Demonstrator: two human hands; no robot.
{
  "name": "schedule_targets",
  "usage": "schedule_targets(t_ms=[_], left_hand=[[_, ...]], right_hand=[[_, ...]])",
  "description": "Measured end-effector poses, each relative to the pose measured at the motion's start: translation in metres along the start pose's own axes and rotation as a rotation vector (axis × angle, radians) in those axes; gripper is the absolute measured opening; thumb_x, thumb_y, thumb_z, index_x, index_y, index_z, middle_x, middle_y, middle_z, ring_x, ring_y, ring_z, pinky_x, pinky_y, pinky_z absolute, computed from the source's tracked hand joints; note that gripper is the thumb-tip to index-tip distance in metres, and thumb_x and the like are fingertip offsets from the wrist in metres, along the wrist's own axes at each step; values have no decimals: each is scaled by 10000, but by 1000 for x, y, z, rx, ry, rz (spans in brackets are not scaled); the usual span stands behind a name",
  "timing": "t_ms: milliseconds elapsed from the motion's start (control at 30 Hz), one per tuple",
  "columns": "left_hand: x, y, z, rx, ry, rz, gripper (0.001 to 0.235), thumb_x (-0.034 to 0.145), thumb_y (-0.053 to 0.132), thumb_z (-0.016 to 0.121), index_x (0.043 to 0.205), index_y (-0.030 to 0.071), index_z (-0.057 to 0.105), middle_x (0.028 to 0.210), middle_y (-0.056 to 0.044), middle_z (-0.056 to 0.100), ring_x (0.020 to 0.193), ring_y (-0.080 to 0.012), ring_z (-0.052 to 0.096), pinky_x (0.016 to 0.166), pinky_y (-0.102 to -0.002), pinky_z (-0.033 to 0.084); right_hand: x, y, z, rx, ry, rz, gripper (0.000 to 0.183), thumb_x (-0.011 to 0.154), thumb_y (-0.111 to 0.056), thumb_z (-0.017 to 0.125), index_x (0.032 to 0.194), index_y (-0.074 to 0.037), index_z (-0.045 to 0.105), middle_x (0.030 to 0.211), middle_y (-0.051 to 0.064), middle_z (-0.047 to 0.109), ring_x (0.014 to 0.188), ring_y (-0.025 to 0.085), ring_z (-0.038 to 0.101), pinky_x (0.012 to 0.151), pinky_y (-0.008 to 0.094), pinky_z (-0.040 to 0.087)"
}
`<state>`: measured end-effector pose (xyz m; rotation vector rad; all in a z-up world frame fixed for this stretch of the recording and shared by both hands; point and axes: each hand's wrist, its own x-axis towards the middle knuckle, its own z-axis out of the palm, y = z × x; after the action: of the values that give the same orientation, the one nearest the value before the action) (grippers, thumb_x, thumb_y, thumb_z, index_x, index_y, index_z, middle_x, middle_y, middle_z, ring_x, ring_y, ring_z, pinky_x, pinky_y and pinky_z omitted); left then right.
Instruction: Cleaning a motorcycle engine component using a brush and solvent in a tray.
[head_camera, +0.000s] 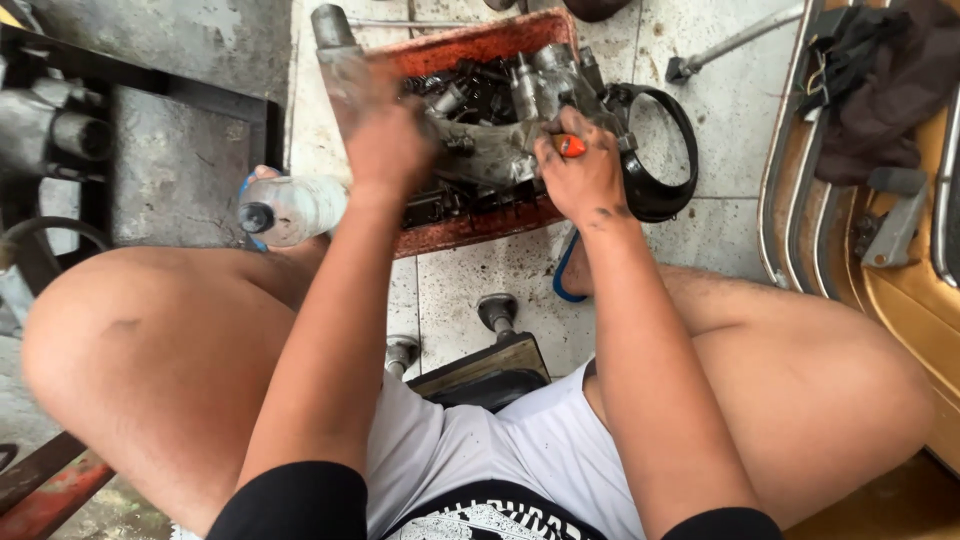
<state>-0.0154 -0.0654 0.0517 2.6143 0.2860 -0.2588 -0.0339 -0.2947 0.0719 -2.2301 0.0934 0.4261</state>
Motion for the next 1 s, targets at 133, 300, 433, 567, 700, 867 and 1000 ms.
schedule_targets(t_ms=[133, 300, 433, 567, 700, 867, 1000], left_hand=[[8, 4, 8, 441, -443, 334, 762, 789, 446, 520, 1496, 189, 398, 1314, -130, 589, 1356, -389, 442, 1189, -699, -79], [17, -34, 48, 829, -257, 623, 754, 869, 219, 669, 1563, 213, 373, 1269, -101, 625, 1163, -317, 591, 1188, -680, 215], [19, -41, 62, 801, -206, 688, 785, 853, 64, 659, 1568, 128, 341, 1223, -132, 597, 1124, -315, 570, 1151, -571, 342], [19, -43, 66, 822, -170, 651, 770, 845, 141, 725, 1536, 129, 383, 1140, -102, 623, 1074, -293, 600, 1122, -515, 386], [-1, -33, 54, 600, 82, 635, 182, 926, 63, 602, 1103, 104, 620, 954, -112, 656, 951, -337, 620, 1001, -584, 348], [18, -43, 77, 900, -136, 645, 680, 880, 133, 669, 1504, 98, 400, 1174, -120, 600, 1122, -304, 592, 1121, -547, 395], [19, -45, 82, 884, -144, 641, 618, 905, 163, 653, 1475, 98, 421, 1145, -113, 616, 1117, -305, 607, 1124, -560, 389]], right_hand=[[0, 2, -2, -60, 4, 30, 169, 1061, -103, 557, 896, -137, 542, 839, 52, 711, 683, 155, 721, 566, 294, 646], [0, 0, -1, 11, 22, 21, 158, 1040, -119, 580, 887, -147, 551, 884, 36, 725, 709, 127, 727, 611, 290, 643], [5, -9, -16, 11, 4, 183, 77, 969, -176, 599, 1021, -123, 577, 1055, 54, 743, 895, 171, 733, 812, 352, 568], [25, 2, -45, -36, 53, 173, 57, 988, -99, 660, 992, -147, 688, 934, 39, 748, 868, 170, 719, 771, 322, 643], [49, 38, -46, -118, 4, 180, 212, 882, -295, 696, 1056, -206, 777, 749, 51, 754, 740, 147, 756, 658, 246, 619], [52, 14, -53, -102, -61, 131, 74, 1020, -66, 644, 992, -123, 683, 902, 58, 758, 816, 125, 756, 733, 255, 641], [43, 12, -59, -148, -135, 235, 89, 1049, -119, 632, 984, -137, 691, 895, 29, 731, 794, 114, 718, 741, 239, 625]])
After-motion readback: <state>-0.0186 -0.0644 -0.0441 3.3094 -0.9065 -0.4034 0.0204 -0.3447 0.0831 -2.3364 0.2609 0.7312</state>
